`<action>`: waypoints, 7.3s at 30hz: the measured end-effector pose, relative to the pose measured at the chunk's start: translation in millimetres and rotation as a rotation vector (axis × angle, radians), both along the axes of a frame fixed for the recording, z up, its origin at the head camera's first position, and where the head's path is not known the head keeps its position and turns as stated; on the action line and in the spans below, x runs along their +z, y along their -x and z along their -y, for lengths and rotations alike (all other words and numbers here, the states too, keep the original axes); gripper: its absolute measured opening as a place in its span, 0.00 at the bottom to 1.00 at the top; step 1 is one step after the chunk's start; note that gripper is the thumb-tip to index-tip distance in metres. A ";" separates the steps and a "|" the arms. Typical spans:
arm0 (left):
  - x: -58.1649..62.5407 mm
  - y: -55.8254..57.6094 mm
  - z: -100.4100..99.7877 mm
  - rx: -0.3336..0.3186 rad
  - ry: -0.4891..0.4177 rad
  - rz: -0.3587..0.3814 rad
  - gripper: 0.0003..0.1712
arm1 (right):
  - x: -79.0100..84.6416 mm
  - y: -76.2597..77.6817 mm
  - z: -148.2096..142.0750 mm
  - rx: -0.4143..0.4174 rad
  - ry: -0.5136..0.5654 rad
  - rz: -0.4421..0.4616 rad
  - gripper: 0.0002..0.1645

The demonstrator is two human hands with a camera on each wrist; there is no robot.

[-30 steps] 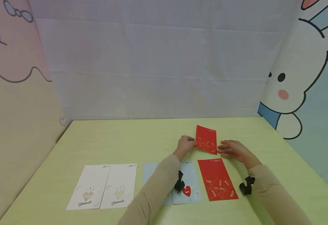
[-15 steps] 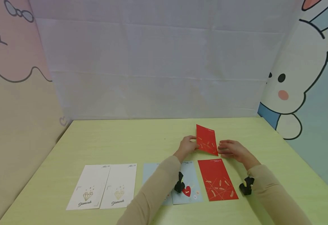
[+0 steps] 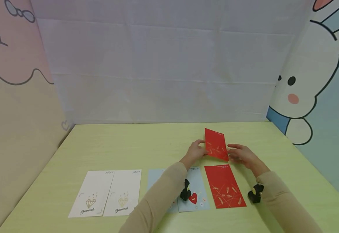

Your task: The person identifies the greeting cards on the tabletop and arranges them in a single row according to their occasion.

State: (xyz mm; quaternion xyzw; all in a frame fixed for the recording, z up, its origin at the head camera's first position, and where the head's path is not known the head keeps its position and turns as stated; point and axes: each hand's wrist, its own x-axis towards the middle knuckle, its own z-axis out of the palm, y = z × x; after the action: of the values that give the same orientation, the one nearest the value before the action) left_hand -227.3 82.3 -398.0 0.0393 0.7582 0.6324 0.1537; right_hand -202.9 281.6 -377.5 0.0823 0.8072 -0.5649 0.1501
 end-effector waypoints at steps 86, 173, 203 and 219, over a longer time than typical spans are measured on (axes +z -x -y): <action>15.0 -99.5 -57.3 -0.267 0.423 -0.183 0.14 | 9.8 -79.2 -92.6 0.068 -0.195 0.047 0.23; 6.0 -100.6 -64.2 -0.248 0.366 -0.007 0.10 | 4.1 -79.2 -84.6 0.094 -0.304 0.032 0.31; 16.9 -96.3 -25.8 -0.534 1.167 -0.663 0.27 | -1.2 -86.9 -77.8 0.299 -0.573 -0.172 0.36; 18.0 -95.6 -20.6 -0.578 1.174 -0.612 0.31 | -2.0 -80.6 -70.5 0.311 -0.667 -0.211 0.39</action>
State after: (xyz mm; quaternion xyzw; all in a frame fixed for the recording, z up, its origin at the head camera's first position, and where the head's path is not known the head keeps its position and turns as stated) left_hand -131.7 102.9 -380.0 0.3244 0.9414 0.0153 0.0914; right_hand -122.2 352.1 -379.6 -0.0552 0.9605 -0.2473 0.1152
